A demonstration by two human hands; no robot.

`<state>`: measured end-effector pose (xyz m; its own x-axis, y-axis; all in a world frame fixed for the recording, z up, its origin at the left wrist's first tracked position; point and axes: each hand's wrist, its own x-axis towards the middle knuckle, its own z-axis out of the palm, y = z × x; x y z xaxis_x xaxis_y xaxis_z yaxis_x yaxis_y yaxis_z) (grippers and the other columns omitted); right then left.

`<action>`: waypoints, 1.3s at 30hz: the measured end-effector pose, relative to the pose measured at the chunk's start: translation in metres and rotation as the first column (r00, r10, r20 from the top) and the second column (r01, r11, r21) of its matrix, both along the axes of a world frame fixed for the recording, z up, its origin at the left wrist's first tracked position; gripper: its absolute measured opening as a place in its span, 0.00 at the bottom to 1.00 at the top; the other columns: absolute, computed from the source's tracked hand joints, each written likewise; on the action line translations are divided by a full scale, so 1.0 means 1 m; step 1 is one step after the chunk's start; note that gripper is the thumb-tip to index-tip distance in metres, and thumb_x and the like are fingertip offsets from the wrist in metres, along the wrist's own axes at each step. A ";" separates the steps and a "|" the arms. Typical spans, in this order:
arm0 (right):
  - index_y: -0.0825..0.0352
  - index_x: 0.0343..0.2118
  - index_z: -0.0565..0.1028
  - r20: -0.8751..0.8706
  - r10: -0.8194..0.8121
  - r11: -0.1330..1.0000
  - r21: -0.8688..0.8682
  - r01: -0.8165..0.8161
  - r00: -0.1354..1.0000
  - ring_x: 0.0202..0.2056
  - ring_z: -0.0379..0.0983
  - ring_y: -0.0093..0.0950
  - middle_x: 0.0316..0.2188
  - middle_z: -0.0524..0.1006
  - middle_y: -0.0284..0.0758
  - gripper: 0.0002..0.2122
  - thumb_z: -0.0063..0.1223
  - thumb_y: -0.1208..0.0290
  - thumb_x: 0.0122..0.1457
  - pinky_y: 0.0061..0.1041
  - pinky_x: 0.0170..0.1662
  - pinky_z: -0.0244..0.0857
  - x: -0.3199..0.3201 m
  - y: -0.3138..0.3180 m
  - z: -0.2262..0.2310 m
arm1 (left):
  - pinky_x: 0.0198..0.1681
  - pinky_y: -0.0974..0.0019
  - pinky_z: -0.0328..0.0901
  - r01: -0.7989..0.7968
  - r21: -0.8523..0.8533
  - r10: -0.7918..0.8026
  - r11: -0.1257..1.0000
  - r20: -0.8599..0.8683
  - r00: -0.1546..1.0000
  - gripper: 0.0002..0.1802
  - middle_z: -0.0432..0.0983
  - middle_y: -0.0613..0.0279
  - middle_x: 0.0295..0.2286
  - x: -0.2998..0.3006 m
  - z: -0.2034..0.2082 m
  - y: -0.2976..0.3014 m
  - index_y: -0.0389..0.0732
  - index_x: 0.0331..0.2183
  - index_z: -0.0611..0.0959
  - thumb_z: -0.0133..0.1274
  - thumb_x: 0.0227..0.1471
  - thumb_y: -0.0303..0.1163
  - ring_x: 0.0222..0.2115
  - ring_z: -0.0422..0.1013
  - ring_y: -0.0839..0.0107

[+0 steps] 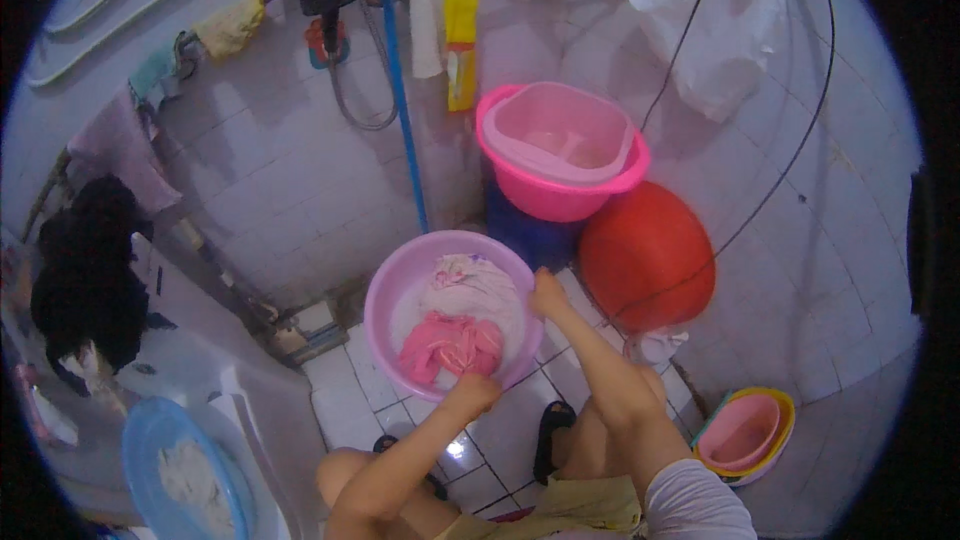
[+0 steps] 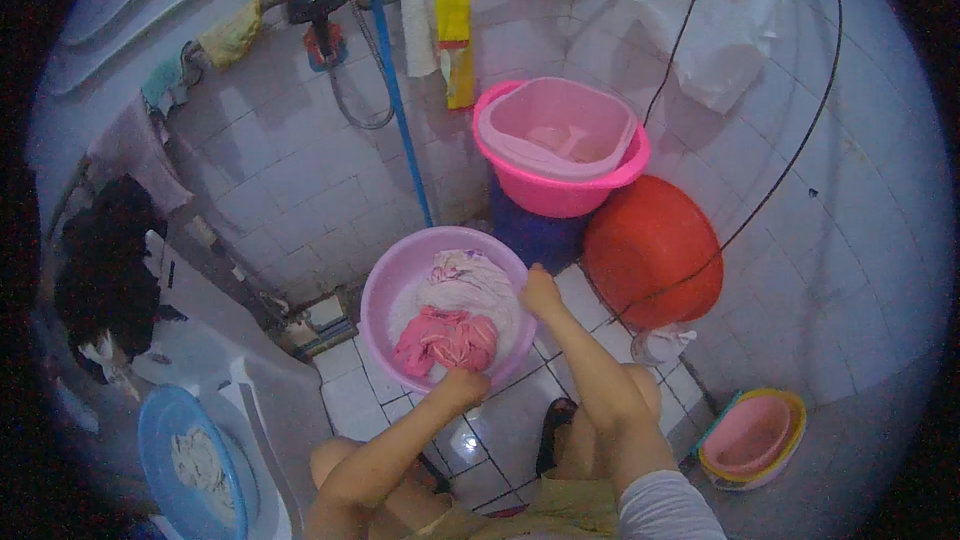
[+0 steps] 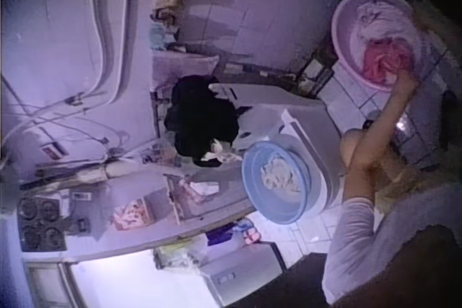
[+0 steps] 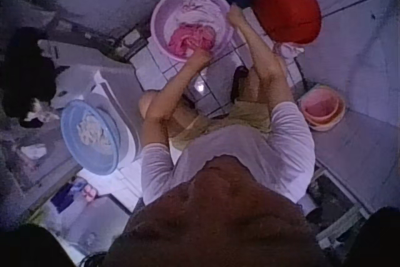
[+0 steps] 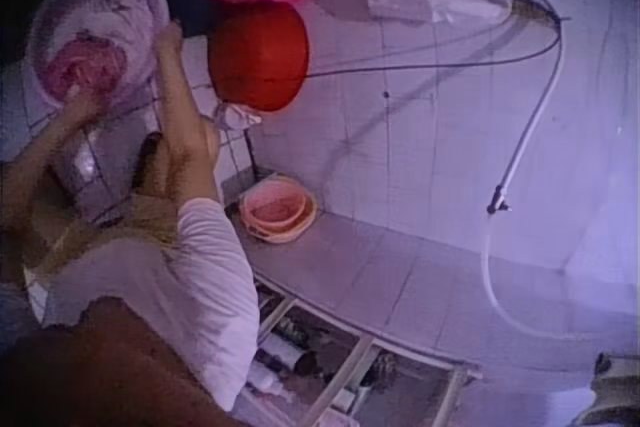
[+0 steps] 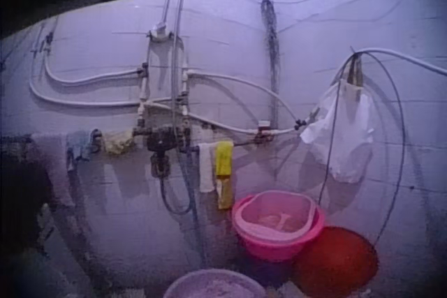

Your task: The person sits on the floor and hand-washes a pink garment in a pink basin filled with soapy water. They repeatedly scrub, squeeze, and rinse the fabric by hand, occasionally lifting it to wring out excess water.

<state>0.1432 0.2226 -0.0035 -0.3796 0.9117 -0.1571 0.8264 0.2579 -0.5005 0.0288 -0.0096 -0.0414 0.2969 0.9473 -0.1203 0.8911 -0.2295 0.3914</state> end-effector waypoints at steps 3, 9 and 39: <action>0.79 0.40 0.64 -0.066 -0.005 0.999 0.039 0.007 0.998 0.41 0.72 0.50 0.36 0.73 0.58 0.18 0.50 0.75 0.46 0.42 0.45 0.65 0.006 0.000 -0.009 | 0.22 0.60 0.66 -0.066 -0.018 0.068 0.998 0.156 0.985 0.01 0.75 0.54 0.18 -0.003 -0.005 0.000 0.41 0.17 0.79 0.53 0.34 0.27 0.19 0.73 0.61; 0.79 0.39 0.64 -0.134 -0.047 0.998 -0.036 0.042 0.990 0.40 0.70 0.54 0.36 0.72 0.59 0.17 0.49 0.73 0.48 0.43 0.44 0.65 0.003 -0.008 -0.004 | 0.21 0.57 0.65 -0.248 -0.175 0.298 0.953 0.395 0.869 0.06 0.74 0.52 0.17 0.005 0.008 -0.002 0.37 0.21 0.78 0.48 0.42 0.27 0.19 0.72 0.60; 0.73 0.39 0.71 0.045 0.353 0.922 0.156 -0.356 0.935 0.37 0.66 0.48 0.38 0.69 0.51 0.21 0.52 0.56 0.52 0.39 0.43 0.60 -0.029 -0.112 -0.001 | 0.44 0.53 0.64 -0.769 0.112 0.739 0.629 0.220 0.637 0.31 0.70 0.40 0.43 -0.081 0.042 0.013 0.34 0.45 0.73 0.51 0.48 0.50 0.45 0.67 0.46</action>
<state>0.1141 0.1110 -0.0049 -0.6811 0.7316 -0.0297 0.6738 0.6103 -0.4166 -0.0521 0.0029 0.0003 -0.5327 0.8445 0.0543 0.7222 0.4202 0.5495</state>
